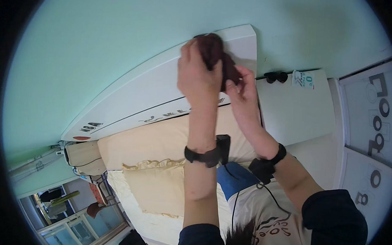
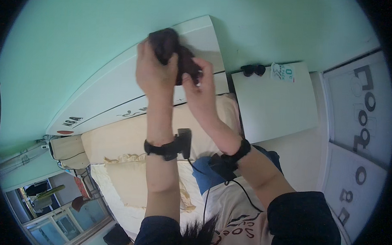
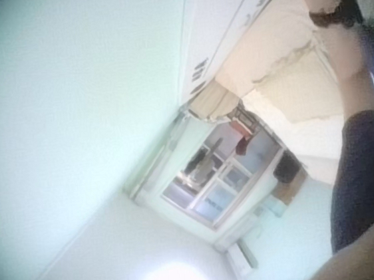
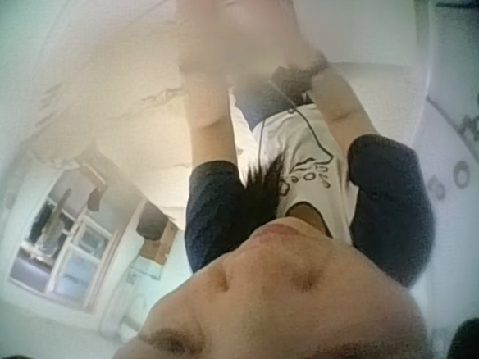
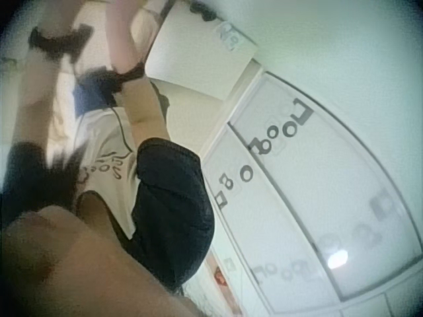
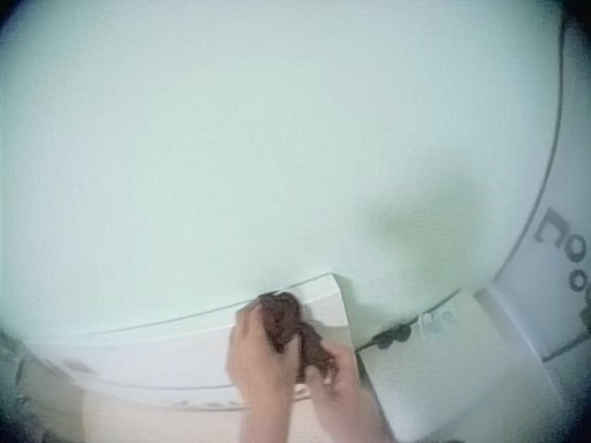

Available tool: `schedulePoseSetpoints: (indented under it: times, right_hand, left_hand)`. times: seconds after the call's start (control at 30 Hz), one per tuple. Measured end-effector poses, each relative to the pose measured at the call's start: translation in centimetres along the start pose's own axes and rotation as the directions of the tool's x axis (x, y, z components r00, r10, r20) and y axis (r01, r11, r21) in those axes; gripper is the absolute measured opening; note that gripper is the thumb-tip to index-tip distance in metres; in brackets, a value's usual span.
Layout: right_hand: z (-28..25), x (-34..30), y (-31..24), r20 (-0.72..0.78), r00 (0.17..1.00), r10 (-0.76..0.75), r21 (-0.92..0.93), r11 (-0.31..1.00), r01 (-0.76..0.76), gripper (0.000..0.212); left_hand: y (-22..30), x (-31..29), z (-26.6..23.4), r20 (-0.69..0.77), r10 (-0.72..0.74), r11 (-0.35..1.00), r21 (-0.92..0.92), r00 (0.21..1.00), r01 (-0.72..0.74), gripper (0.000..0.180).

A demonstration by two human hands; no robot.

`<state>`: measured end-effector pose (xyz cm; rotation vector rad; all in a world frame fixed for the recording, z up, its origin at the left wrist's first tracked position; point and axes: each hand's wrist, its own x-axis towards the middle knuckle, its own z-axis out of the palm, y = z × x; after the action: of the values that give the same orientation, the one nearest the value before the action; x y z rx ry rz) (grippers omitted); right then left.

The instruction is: The person wipes the headboard of a bed and the top of a bedside table using a cloth.

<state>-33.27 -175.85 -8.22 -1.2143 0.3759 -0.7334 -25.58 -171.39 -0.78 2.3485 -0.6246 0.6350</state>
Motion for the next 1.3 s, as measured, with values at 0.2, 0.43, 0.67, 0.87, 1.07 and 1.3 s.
schedulePoseSetpoints:
  times: [0.2,0.43,0.67,0.87,1.07,1.3]
  right_hand:
    - [5.0,-1.4,0.0,0.200,0.971,0.128,0.028,0.990,-0.137,0.045]
    - [3.3,0.2,-0.9,0.134,0.990,0.045,0.109,0.992,-0.060,0.042]
    - [-4.3,5.0,-3.5,-0.211,0.968,-0.133,0.016,0.990,0.140,0.029]
    - [-9.6,6.8,-1.9,-0.345,0.929,-0.131,-0.053,0.991,0.120,0.022]
    - [-11.3,7.6,0.6,-0.272,0.962,-0.001,-0.002,1.000,0.001,0.017]
    - [-14.4,6.8,6.0,-0.235,0.953,0.193,-0.120,0.967,-0.226,0.015]
  left_hand:
    - [-5.9,0.2,-3.5,-0.058,-0.130,0.990,0.045,0.990,0.133,0.042]
    - [-5.7,0.0,-2.2,-0.115,-0.018,1.000,0.023,0.993,0.021,0.042]
    - [3.1,-1.1,4.1,-0.084,0.076,0.989,-0.123,0.994,-0.086,0.053]
    - [7.3,-3.2,6.7,-0.005,0.161,0.984,-0.072,0.987,-0.161,0.070]
    - [6.9,-4.3,8.4,0.064,0.296,0.946,0.117,0.953,-0.301,0.072]
    - [5.1,-10.0,12.7,0.326,0.193,0.915,0.281,0.926,-0.289,0.062]
